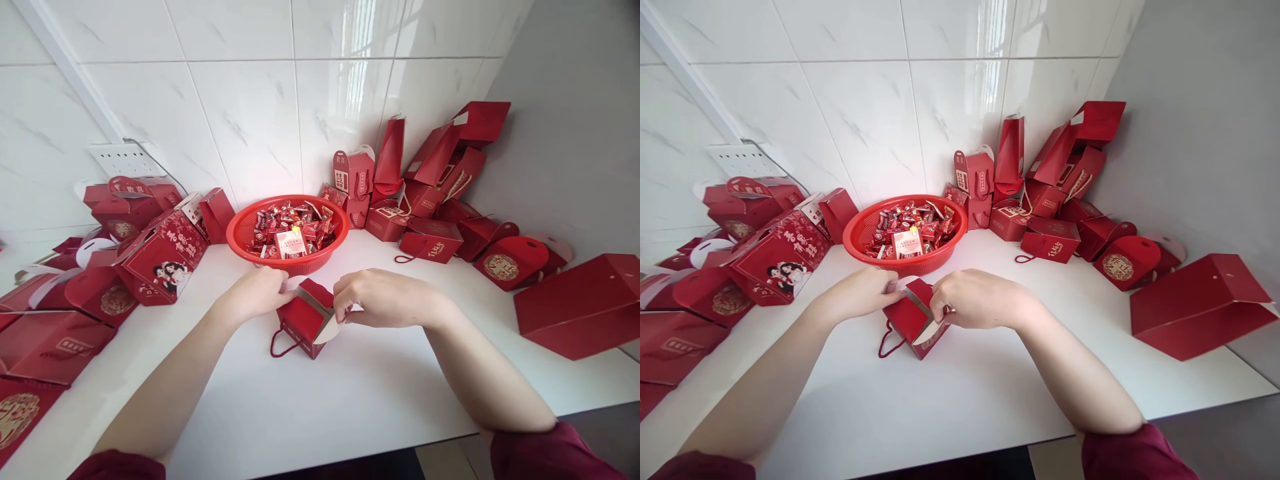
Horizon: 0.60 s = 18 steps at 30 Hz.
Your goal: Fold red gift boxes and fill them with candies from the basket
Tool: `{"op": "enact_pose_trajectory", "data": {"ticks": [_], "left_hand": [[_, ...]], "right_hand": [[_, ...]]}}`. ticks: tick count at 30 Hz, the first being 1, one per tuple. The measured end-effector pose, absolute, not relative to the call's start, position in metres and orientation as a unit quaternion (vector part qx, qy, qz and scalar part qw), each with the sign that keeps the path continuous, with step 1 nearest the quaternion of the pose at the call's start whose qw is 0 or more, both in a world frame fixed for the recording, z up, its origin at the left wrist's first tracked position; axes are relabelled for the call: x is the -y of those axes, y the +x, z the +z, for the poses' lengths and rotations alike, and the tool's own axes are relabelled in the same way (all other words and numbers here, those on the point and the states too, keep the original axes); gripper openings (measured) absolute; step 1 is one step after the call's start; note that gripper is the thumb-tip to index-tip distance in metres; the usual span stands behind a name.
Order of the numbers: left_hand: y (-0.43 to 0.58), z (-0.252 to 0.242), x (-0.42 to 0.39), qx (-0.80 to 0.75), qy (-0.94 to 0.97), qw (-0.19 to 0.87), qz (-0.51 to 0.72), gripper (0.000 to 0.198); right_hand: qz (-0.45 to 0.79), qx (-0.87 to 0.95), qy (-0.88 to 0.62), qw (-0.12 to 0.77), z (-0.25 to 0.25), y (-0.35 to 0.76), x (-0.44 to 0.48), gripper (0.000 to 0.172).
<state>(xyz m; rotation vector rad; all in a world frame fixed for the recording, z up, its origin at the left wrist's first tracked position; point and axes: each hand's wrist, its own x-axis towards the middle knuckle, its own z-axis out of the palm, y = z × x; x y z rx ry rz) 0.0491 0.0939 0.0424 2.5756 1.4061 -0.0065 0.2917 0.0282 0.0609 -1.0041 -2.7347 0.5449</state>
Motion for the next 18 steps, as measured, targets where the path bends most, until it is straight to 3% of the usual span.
{"op": "enact_pose_trajectory", "data": {"ticks": [5, 12, 18], "left_hand": [[0.049, 0.032, -0.110, -0.406, 0.894, 0.185, -0.035, 0.032], [0.049, 0.033, -0.112, -0.394, 0.900, 0.184, -0.042, 0.033], [0.049, 0.032, -0.114, -0.395, 0.897, 0.189, -0.059, 0.029]], "right_hand": [[0.251, 0.902, -0.344, 0.068, 0.061, 0.293, -0.029, 0.007], [0.260, 0.900, -0.344, 0.068, 0.056, 0.286, -0.037, 0.031], [0.230, 0.905, -0.355, 0.058, 0.045, 0.276, -0.041, 0.027]]}}
